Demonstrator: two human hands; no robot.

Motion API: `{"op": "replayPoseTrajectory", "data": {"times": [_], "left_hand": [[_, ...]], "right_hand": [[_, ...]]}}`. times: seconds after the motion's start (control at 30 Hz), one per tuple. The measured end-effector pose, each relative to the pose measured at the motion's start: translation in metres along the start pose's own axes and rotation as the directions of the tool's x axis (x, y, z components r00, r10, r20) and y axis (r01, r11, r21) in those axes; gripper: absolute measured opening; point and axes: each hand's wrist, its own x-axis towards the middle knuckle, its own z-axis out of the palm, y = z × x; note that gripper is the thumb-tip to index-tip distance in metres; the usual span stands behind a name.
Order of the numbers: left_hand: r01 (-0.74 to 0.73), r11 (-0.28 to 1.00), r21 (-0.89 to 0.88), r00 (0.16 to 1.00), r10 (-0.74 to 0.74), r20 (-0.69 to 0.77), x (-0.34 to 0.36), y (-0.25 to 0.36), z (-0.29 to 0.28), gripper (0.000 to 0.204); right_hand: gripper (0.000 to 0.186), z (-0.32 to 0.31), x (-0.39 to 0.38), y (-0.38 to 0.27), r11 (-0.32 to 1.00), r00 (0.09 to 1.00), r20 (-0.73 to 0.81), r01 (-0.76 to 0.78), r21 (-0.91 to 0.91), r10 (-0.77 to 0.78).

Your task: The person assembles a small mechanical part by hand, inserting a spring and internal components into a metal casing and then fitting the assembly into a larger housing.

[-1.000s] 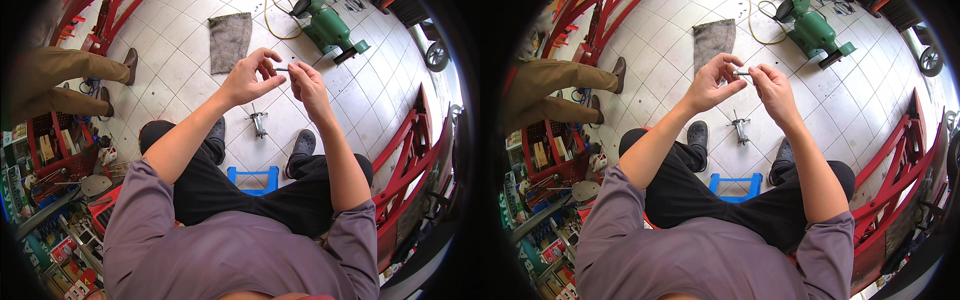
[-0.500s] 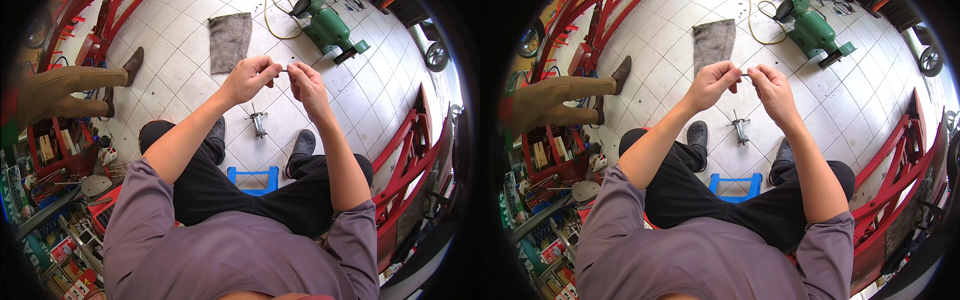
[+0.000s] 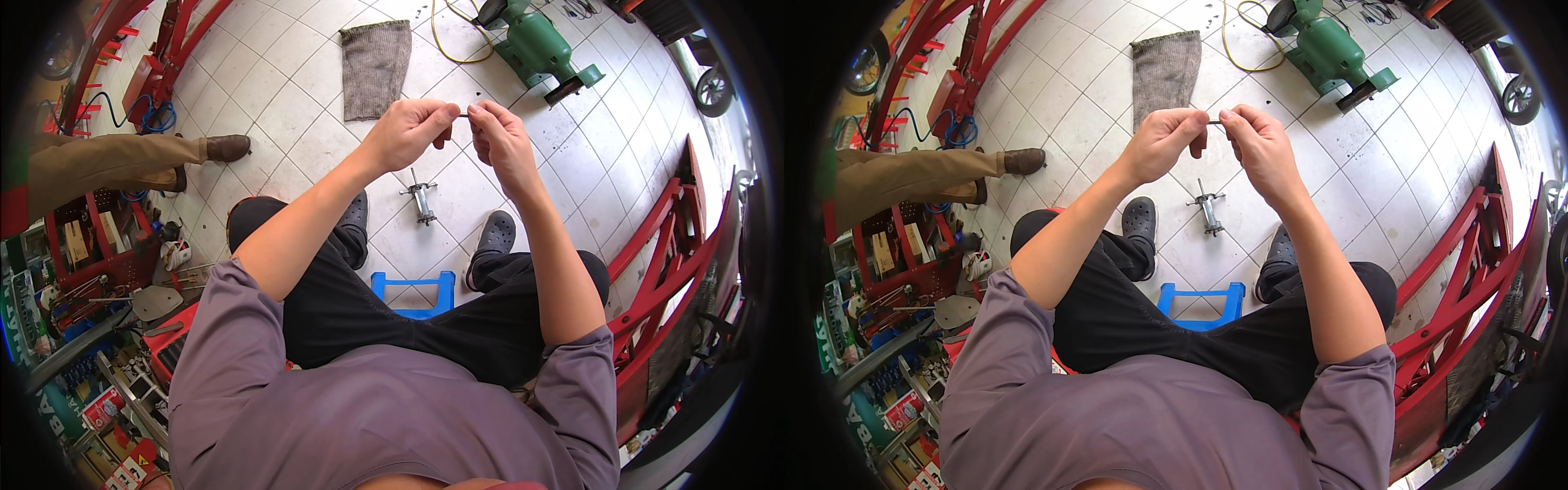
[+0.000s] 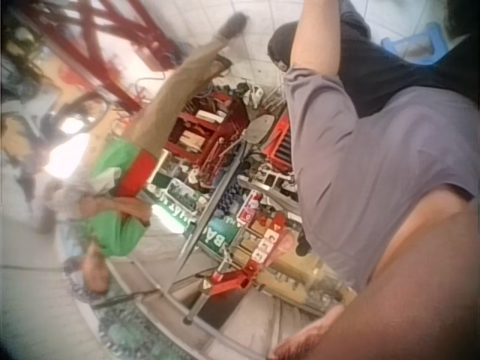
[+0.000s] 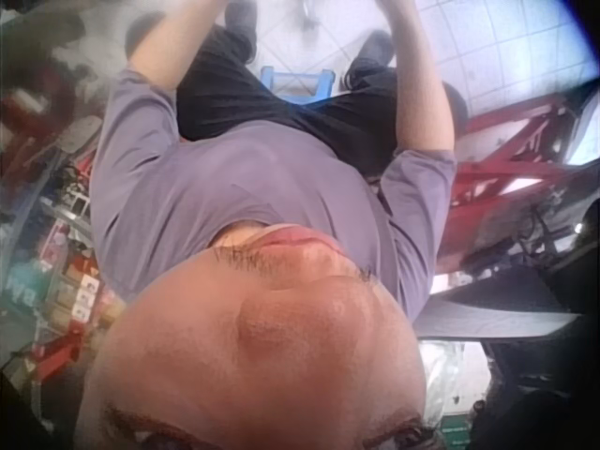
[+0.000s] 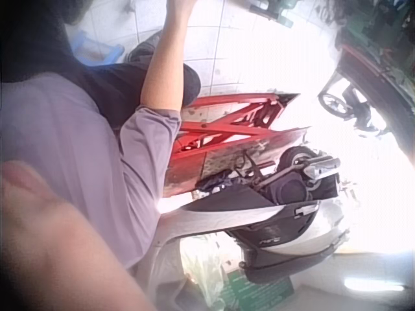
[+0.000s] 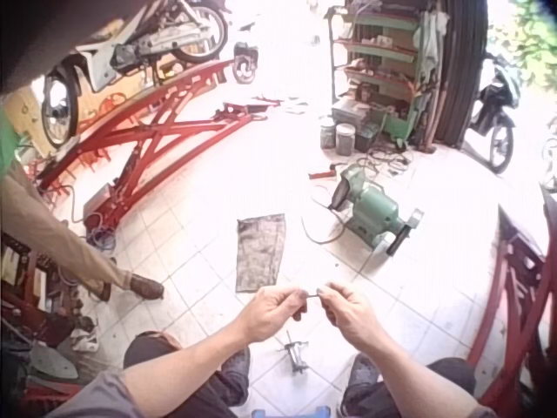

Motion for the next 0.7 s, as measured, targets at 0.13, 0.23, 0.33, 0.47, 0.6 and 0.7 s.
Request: {"op": "replayPoseTrajectory", "data": {"times": [0.13,0.23,0.33,0.47,0.6,0.7], "left_hand": [[-0.124,0.988,0.094,0.985,0.134,-0.105,0.000,0.003,0.006,0.030],[-0.119,0.989,0.088,0.983,0.130,-0.127,0.000,0.007,0.007,0.023],[-0.005,0.994,0.110,1.000,0.006,-0.004,0.001,0.003,-0.002,0.014],[-0.119,0.988,0.100,0.990,0.126,-0.065,-0.002,0.004,0.000,0.019],[-0.158,0.974,0.165,0.973,0.182,-0.142,0.001,0.006,0.007,0.031],[-0.057,0.990,0.129,0.997,0.063,-0.047,0.000,0.003,0.002,0.019]], "right_hand": [[0.030,-0.002,0.000,0.001,1.000,1.000,0.004,-0.011,0.017,0.010],[0.031,-0.004,0.001,0.001,0.999,1.000,0.010,-0.024,0.045,0.024],[0.031,-0.002,0.000,-0.001,0.998,1.000,0.009,-0.024,0.051,0.023],[0.030,-0.001,0.000,0.001,0.998,0.999,0.024,-0.029,0.060,0.028],[0.030,-0.002,0.000,0.001,0.996,0.999,0.014,-0.031,0.079,0.030],[0.030,-0.003,0.000,0.001,0.996,0.999,0.019,-0.041,0.080,0.039]]}}
